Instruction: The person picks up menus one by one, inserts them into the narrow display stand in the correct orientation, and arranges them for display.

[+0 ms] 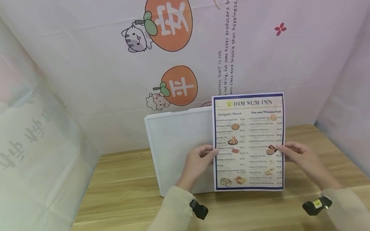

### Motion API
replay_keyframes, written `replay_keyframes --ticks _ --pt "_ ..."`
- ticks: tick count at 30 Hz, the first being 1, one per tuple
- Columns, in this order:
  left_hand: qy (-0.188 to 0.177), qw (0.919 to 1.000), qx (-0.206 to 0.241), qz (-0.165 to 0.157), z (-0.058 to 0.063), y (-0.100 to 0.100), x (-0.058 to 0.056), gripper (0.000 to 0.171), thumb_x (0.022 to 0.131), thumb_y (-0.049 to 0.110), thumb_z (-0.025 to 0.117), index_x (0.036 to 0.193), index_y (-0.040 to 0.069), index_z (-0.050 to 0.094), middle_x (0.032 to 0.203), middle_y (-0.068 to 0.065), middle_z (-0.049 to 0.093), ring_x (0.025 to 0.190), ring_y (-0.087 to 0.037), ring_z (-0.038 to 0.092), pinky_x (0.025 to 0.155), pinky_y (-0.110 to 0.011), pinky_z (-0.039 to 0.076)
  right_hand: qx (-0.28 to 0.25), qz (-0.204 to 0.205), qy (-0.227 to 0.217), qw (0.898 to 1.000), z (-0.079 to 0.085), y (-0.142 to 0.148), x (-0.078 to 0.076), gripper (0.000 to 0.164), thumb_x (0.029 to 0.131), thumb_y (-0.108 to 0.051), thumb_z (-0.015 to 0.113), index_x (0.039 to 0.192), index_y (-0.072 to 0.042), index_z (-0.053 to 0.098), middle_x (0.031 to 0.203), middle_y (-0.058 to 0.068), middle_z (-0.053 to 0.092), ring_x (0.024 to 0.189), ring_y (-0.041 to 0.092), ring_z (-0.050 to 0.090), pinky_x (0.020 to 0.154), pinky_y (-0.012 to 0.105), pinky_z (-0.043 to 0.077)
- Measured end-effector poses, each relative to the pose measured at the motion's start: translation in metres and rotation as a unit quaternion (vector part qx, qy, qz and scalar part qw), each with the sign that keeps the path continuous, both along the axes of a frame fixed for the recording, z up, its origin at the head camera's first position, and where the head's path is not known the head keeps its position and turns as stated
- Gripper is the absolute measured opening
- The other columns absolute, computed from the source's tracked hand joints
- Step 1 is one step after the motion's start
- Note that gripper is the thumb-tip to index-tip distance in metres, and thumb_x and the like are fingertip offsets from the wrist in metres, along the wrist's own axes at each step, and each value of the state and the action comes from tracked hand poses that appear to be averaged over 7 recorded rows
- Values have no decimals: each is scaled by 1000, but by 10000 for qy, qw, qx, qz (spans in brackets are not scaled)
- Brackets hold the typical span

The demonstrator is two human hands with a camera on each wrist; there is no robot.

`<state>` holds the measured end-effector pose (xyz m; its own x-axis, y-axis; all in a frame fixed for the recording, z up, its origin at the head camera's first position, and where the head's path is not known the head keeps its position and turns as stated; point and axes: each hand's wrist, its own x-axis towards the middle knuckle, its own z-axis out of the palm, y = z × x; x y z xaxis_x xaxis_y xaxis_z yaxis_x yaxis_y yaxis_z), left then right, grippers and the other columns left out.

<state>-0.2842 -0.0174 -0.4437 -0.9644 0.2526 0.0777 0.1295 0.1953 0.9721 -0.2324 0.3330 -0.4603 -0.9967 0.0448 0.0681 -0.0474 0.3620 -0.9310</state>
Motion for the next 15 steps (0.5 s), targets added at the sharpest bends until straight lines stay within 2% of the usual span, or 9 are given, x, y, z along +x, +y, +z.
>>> replay_keyframes --ticks 4,8,15 --pt "22 10000 40 55 6 -8 -2 29 92 41 74 106 16 75 99 4 73 91 -12 69 79 -28 58 91 174 212 9996 3 -3 -1 52 101 -43 59 131 0 60 113 0 73 99 19 71 94 31 50" --pt "-16 9999 104 59 11 -14 -5 27 89 43 76 102 19 75 99 4 72 92 -13 69 79 -28 58 48 246 320 9992 6 -6 -4 50 101 -41 59 130 1 60 112 1 73 98 18 71 88 19 51" --pt "93 9997 200 121 24 -21 -7 27 90 41 76 102 16 76 102 3 72 95 -15 69 80 -28 58 -32 40 490 9988 14 -14 -12 46 99 -42 62 122 -3 63 105 -4 74 93 15 72 85 18 50"
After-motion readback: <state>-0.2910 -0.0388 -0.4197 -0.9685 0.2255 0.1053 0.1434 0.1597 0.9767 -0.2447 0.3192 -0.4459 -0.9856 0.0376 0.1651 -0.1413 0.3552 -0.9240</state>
